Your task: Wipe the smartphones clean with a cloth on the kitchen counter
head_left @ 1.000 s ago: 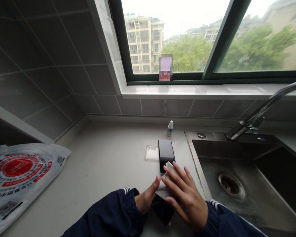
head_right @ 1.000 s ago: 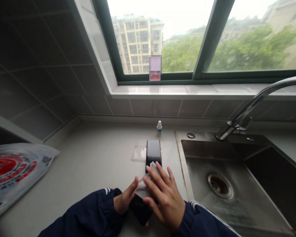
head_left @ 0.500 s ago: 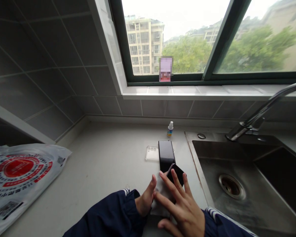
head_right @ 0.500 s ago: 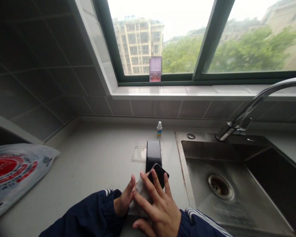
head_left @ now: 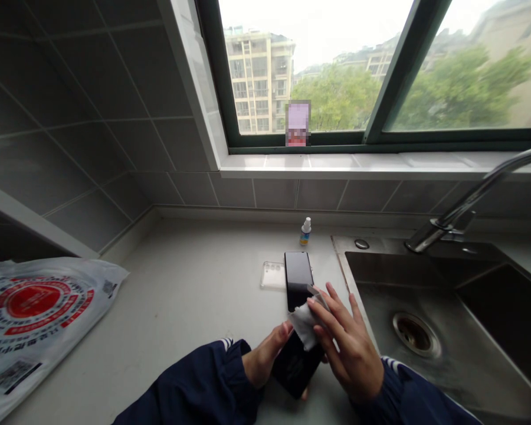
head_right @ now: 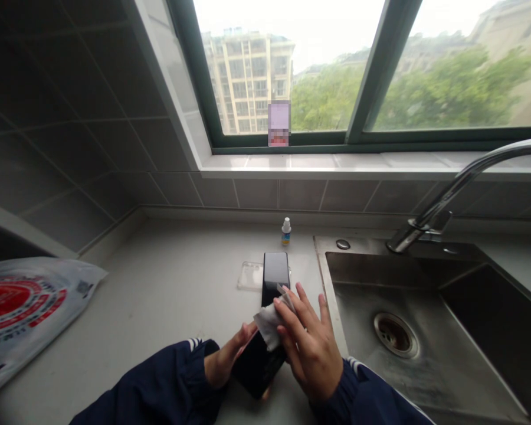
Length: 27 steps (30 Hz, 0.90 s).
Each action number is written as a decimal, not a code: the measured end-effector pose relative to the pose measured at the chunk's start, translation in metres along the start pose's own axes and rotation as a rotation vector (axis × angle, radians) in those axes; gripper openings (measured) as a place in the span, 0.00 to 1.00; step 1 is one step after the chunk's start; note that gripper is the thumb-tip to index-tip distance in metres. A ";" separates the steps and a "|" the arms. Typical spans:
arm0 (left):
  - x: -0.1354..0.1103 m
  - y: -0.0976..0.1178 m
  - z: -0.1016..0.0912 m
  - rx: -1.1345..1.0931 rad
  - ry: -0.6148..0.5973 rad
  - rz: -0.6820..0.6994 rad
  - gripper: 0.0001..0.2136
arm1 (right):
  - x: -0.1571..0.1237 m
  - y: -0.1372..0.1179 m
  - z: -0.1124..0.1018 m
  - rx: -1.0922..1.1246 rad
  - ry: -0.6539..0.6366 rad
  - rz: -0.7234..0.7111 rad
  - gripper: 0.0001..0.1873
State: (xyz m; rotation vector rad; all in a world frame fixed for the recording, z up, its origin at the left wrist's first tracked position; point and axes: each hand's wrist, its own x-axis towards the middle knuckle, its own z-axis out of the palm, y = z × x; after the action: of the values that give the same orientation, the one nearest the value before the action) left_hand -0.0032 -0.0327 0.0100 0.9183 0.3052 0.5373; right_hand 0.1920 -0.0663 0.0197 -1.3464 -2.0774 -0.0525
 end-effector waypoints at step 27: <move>0.012 -0.003 -0.012 -0.453 -0.148 0.017 0.34 | 0.010 -0.010 -0.003 1.129 -0.261 0.632 0.22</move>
State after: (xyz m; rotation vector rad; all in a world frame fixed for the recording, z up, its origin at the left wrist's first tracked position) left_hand 0.0021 -0.0188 0.0006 0.5173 0.0360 0.5233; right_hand 0.1829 -0.0640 0.0302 -1.1687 -1.3079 1.3878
